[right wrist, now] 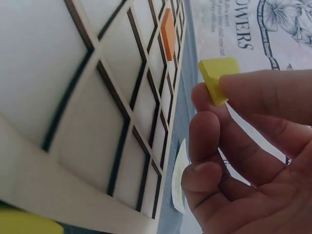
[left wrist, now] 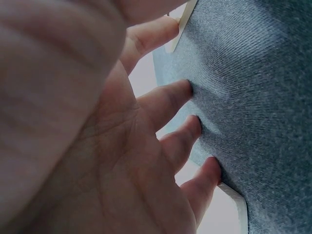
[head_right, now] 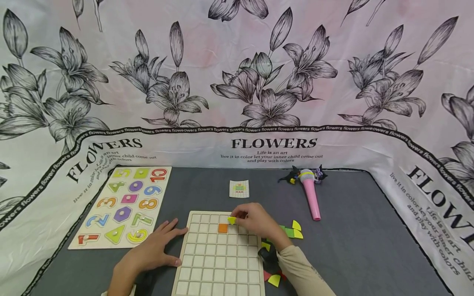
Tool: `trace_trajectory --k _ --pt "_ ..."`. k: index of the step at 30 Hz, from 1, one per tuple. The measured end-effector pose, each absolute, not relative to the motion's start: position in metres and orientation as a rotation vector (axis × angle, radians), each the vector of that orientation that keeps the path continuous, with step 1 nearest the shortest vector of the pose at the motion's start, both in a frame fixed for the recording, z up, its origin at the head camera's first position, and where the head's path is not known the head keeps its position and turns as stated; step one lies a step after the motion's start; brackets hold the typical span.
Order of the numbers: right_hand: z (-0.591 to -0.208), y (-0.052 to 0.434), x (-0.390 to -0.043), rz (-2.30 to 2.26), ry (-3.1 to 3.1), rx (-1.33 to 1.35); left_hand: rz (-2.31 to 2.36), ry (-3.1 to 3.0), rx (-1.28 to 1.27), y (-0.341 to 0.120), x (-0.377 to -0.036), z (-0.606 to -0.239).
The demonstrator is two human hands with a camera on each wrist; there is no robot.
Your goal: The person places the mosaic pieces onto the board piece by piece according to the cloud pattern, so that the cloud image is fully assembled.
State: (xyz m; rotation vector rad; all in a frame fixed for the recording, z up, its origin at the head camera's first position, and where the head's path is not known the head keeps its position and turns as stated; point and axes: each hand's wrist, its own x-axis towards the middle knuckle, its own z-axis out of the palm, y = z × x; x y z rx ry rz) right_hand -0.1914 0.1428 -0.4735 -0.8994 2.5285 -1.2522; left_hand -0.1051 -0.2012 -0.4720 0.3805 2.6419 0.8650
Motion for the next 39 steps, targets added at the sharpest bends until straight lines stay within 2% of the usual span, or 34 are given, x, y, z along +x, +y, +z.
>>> trace_trajectory --k 21,32,39 --pt "-0.484 0.134 -0.186 -1.184 2.577 -0.908 0.863 2.649 0.342 -0.197 -0.104 -0.465" --pt "-0.483 0.127 -0.18 -1.119 2.602 -0.954 0.885 2.654 0.436 -0.206 -0.107 -0.48" --pt "-0.483 0.123 -0.177 -1.045 2.633 -0.95 0.9 2.643 0.399 -0.204 -0.105 -0.474"
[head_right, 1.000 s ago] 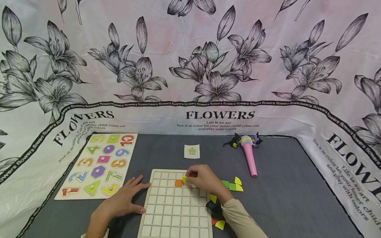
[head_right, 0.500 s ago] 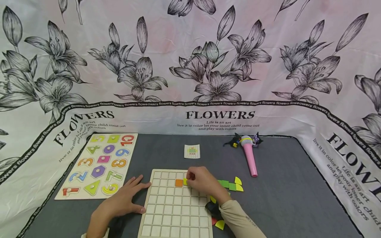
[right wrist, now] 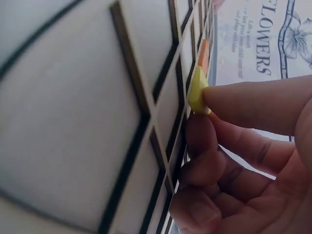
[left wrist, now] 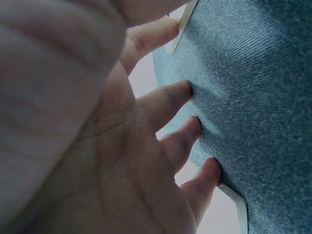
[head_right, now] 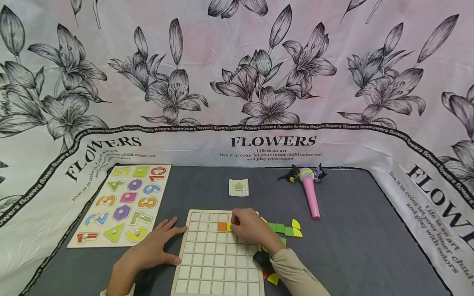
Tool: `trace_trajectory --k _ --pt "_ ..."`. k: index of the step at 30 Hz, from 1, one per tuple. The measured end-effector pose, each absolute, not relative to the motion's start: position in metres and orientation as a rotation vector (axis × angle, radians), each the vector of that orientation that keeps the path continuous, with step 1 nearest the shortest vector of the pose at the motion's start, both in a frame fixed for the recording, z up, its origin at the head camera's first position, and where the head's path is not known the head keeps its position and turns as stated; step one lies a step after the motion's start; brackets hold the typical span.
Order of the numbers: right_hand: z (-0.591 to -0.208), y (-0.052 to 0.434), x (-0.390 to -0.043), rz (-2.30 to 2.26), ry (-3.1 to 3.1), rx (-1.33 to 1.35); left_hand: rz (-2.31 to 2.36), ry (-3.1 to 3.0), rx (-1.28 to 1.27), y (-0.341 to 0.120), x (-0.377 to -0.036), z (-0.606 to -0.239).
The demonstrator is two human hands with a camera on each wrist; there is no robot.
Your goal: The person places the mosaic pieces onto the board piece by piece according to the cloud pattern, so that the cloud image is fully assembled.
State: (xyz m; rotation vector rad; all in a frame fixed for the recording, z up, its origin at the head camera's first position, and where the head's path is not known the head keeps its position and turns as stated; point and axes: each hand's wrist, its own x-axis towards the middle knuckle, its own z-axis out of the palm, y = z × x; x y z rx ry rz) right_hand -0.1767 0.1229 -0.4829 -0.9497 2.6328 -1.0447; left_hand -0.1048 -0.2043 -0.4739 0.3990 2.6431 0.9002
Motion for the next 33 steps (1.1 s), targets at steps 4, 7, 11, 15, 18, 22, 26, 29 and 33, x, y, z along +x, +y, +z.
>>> trace_trajectory --k 4,7,11,15,18,22,26,29,33 --pt "-0.484 0.123 -0.175 -0.993 2.66 -0.97 0.872 2.646 0.396 -0.202 -0.105 -0.474" --pt "-0.484 0.122 -0.174 -0.95 2.69 -0.982 0.862 2.644 0.379 -0.2 -0.104 -0.472" --pt "-0.482 0.12 -0.174 -0.904 2.728 -0.965 0.859 2.646 0.362 -0.199 -0.105 -0.471" --pt "-0.481 0.121 -0.173 -0.899 2.734 -0.934 0.874 2.641 0.401 -0.202 -0.107 -0.479" --pt "-0.479 0.126 -0.173 -0.949 2.717 -0.91 0.884 2.64 0.441 -0.206 -0.109 -0.488" --pt "-0.478 0.139 -0.173 -1.029 2.709 -0.872 0.896 2.651 0.469 -0.209 -0.111 -0.496" --pt "-0.475 0.155 -0.172 -1.094 2.711 -0.837 0.882 2.641 0.437 -0.206 -0.11 -0.488" --pt "-0.472 0.166 -0.17 -1.124 2.725 -0.818 0.868 2.63 0.389 -0.203 -0.108 -0.479" --pt "-0.467 0.179 -0.168 -1.127 2.76 -0.781 0.861 2.634 0.351 -0.199 -0.106 -0.472"
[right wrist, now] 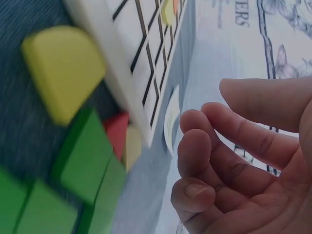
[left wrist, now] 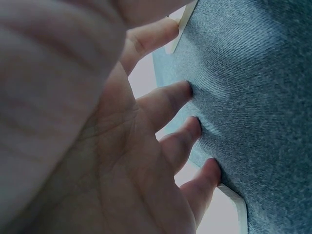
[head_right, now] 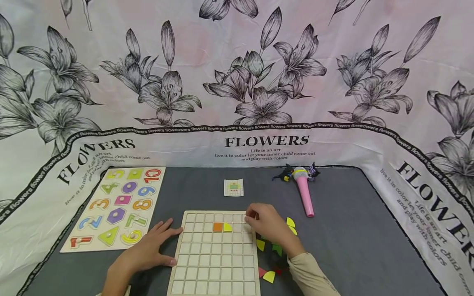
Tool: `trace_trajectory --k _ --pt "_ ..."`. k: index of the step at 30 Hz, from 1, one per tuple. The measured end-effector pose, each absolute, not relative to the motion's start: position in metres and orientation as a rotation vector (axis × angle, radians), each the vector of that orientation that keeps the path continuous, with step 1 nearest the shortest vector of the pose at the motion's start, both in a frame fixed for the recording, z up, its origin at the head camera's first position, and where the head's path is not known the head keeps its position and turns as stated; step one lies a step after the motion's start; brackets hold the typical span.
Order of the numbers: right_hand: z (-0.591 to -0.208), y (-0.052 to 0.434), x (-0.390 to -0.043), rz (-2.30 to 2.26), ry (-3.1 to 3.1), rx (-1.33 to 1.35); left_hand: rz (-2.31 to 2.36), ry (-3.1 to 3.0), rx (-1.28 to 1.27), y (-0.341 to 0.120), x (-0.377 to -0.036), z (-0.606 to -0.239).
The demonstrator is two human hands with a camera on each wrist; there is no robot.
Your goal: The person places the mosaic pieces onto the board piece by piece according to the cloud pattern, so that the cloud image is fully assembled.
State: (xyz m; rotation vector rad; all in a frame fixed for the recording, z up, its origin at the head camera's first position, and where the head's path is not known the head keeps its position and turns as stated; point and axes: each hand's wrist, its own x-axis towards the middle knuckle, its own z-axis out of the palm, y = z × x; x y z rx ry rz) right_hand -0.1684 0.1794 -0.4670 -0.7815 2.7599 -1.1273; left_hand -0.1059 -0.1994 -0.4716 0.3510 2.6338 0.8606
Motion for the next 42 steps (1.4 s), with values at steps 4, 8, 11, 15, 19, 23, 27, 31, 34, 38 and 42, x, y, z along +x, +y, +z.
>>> trace_trajectory --k 4,8,11,15,19,23,27,31,34,38,42 --pt "-0.463 0.193 -0.167 -1.124 2.787 -0.715 0.867 2.63 0.349 -0.199 -0.106 -0.47" --pt "-0.461 0.206 -0.166 -1.108 2.82 -0.653 0.858 2.628 0.368 -0.2 -0.106 -0.473" --pt "-0.461 0.214 -0.166 -1.082 2.842 -0.615 0.858 2.63 0.371 -0.2 -0.107 -0.473" --pt "-0.463 0.218 -0.169 -1.058 2.848 -0.628 0.889 2.624 0.359 -0.201 -0.107 -0.473" --pt "-0.466 0.216 -0.173 -1.039 2.818 -0.699 0.903 2.636 0.386 -0.205 -0.109 -0.482" --pt "-0.469 0.213 -0.179 -1.022 2.77 -0.746 0.899 2.659 0.414 -0.209 -0.112 -0.495" --pt "-0.473 0.21 -0.184 -0.957 2.753 -0.765 0.903 2.651 0.414 -0.208 -0.11 -0.49" --pt "-0.476 0.21 -0.185 -0.9 2.732 -0.77 0.898 2.637 0.404 -0.203 -0.108 -0.478" --pt "-0.477 0.21 -0.186 -0.901 2.714 -0.785 0.89 2.651 0.407 -0.203 -0.108 -0.477" --pt "-0.479 0.21 -0.187 -0.914 2.705 -0.808 0.89 2.656 0.397 -0.203 -0.107 -0.476" --pt "-0.478 0.211 -0.186 -0.978 2.696 -0.777 0.883 2.643 0.366 -0.2 -0.105 -0.47"
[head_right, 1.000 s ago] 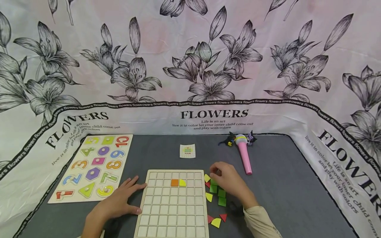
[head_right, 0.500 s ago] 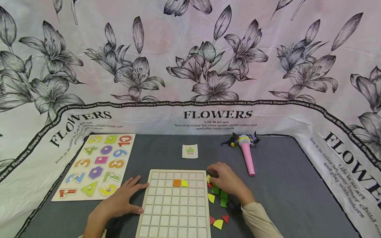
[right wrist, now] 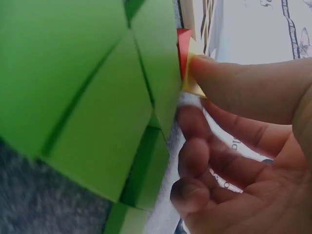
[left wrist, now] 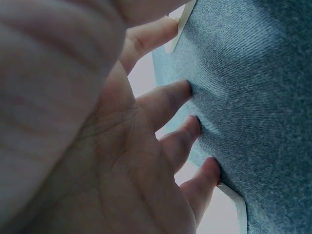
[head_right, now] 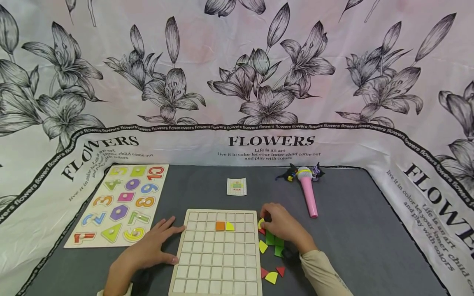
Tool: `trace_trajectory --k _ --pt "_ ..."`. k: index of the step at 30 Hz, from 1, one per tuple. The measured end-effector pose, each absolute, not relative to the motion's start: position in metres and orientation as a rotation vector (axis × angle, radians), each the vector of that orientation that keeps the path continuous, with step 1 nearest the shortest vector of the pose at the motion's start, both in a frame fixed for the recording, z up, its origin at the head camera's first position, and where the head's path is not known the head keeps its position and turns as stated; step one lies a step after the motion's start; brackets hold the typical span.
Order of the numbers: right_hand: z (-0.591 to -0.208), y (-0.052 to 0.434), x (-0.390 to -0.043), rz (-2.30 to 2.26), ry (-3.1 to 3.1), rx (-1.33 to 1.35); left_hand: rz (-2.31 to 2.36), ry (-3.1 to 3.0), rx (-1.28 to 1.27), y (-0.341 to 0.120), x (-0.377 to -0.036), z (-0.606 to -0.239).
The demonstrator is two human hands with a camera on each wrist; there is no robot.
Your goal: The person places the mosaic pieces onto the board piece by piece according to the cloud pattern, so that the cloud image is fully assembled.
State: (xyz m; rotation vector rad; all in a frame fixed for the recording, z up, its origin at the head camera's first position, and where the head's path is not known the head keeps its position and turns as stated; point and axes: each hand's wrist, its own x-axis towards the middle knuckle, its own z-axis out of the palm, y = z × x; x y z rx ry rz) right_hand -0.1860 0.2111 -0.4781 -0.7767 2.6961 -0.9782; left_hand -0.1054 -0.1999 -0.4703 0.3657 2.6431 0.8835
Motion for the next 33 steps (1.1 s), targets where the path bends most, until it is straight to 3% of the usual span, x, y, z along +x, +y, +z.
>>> trace_trajectory --k 10,23,33 --pt "-0.475 0.213 -0.183 -1.102 2.676 -0.877 0.868 2.641 0.337 -0.2 -0.103 -0.47" --pt "-0.468 0.198 -0.171 -1.198 2.639 -0.804 0.884 2.654 0.45 -0.209 -0.108 -0.488" --pt "-0.471 0.186 -0.165 -1.242 2.588 -0.806 0.874 2.648 0.376 -0.202 -0.106 -0.475"
